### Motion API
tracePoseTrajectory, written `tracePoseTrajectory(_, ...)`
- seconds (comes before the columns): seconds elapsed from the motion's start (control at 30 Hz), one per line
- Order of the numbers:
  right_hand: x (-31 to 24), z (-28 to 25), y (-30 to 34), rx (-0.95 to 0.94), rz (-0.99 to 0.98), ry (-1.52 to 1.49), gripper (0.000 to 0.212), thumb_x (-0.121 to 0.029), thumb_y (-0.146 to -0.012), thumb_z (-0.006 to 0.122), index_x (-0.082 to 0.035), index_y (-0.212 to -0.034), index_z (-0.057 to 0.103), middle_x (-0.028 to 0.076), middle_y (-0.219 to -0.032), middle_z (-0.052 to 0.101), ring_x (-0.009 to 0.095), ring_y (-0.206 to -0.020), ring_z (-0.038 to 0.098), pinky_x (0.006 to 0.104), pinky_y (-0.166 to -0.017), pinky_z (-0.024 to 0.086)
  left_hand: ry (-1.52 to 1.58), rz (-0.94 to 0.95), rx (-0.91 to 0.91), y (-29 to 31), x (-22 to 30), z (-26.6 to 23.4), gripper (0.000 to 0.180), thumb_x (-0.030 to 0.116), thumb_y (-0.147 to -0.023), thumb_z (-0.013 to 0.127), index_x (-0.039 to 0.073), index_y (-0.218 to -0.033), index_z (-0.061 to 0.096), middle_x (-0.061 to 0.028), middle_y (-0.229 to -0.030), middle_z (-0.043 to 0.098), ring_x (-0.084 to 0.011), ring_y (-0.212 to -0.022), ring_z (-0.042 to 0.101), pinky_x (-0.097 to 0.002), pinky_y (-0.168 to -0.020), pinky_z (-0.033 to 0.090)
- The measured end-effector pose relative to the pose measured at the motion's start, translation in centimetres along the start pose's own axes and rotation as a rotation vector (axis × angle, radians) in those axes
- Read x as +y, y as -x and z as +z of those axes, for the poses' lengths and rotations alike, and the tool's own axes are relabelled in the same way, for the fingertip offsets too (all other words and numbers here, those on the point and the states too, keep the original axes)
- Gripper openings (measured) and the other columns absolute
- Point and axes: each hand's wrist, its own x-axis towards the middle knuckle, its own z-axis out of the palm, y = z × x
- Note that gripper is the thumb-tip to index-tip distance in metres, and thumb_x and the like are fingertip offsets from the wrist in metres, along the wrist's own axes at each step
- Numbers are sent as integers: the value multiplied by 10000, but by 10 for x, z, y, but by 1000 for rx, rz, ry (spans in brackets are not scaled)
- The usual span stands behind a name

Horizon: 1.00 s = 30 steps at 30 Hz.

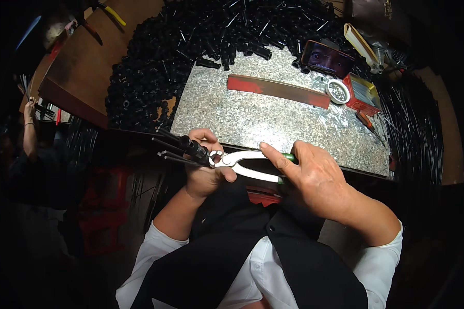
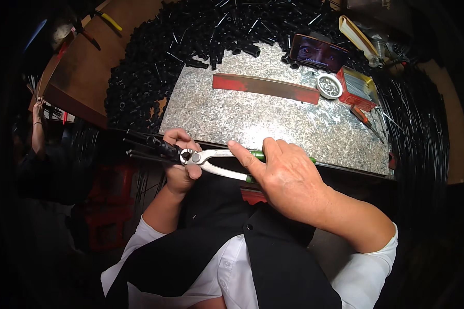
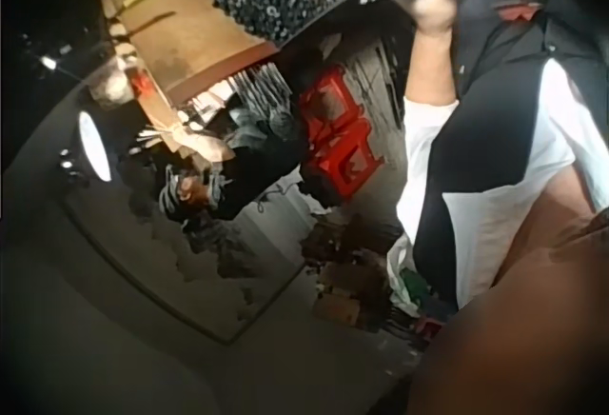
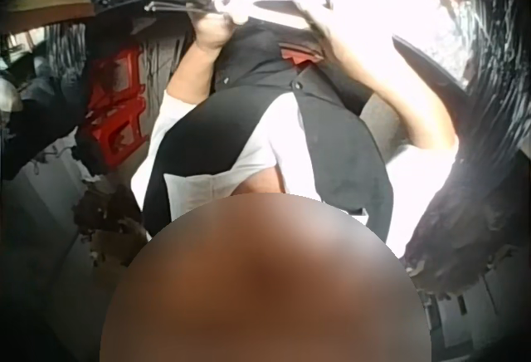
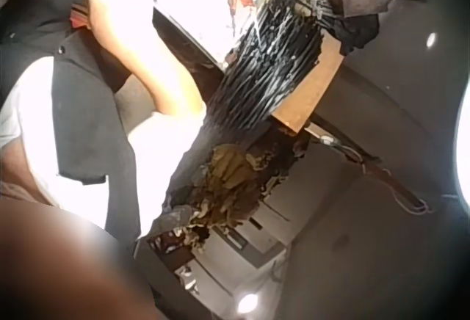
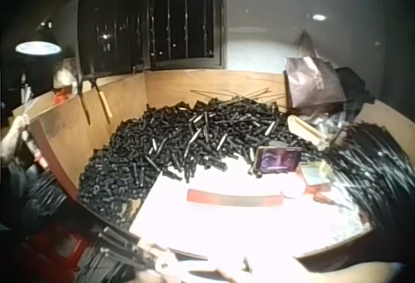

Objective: The recorder is assembling a wire harness by grouping black wires and inserting them into a connector, then using pliers to secure components.

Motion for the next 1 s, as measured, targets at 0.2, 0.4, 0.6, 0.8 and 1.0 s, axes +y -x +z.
tracePoseTrajectory(0.2,-1,-6,2,7,22,-25,731,-50,-671,694,-138,-1357,455,110,-791,414,270,-673,466,365,-605,392,50,-78,-90,-3,4,-5,842,459,-515,847,3,-1064,399,43,-719,473,-22,-622,437,-156,-593,362)
tracePoseTrajectory(0.4,-3,-9,9,14,6,75,641,-79,-698,674,-123,-1316,507,95,-735,401,239,-626,476,349,-548,393,86,-110,-191,-4,5,-13,886,433,-490,855,23,-1099,359,38,-655,515,-57,-617,520,-177,-575,418)
tracePoseTrajectory(0.6,-7,-12,11,-10,-26,180,642,-67,-714,639,-117,-1336,490,85,-719,393,216,-593,470,328,-504,391,60,-99,-227,0,7,-4,863,396,-479,877,28,-1073,371,32,-663,518,-54,-626,523,-176,-576,411)
tracePoseTrajectory(0.8,-14,-17,9,-24,-59,267,593,-88,-769,562,-78,-1352,457,67,-721,396,192,-604,481,302,-506,425,74,-175,-160,1,18,1,592,262,-626,880,48,-971,449,1,-746,540,-32,-623,494,-173,-565,396)
tracePoseTrajectory(1.0,-11,-11,8,-65,23,126,649,-59,-726,629,-106,-1352,466,96,-719,412,226,-583,498,351,-500,414,115,-259,-250,-6,21,-2,404,152,-691,833,61,-902,501,32,-718,506,7,-584,427,-153,-505,347)
